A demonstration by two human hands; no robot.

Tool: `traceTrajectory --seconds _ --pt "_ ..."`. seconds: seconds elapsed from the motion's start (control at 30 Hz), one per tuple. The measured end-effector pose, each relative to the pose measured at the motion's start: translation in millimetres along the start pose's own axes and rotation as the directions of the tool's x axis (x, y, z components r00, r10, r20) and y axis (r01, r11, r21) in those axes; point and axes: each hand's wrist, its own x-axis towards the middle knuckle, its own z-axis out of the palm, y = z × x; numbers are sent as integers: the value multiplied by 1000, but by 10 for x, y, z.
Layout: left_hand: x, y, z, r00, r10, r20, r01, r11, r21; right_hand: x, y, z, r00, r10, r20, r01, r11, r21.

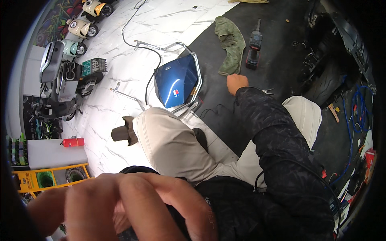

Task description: The person uses a yellow-handled soldering iron to work on the scooter's wiring and internal components. They hold wires with one hand while applying the soldering iron with the other, focusing on the area near the front wheel and under the seat.

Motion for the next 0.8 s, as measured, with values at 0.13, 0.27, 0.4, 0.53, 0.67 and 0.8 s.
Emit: traceTrajectory --seconds 0.13,0.27,0.4,0.53,0.67,0.8 --pt "110 -180 229 999 50 -4 -50 996 78 3 56 -105 999 44 9 -44 998 44" --pt "99 -265 356 998 68 -18 -65 991 114 -20 57 -209 999 51 11 -52 997 50" --pt "58 -295 476 997 77 -26 -73 987 145 -90 68 -360 999 37 -20 -35 994 102" --pt "72 -339 565 996 85 -14 -82 987 135 -215 65 -567 997 1 -77 10 991 135" --pt "101 -433 636 997 70 15 -71 992 100 -389 12 -791 996 -34 -84 47 985 164" --pt "124 -545 748 997 44 57 -47 997 58 -585 -20 -1027 989 -35 -145 65 977 205"
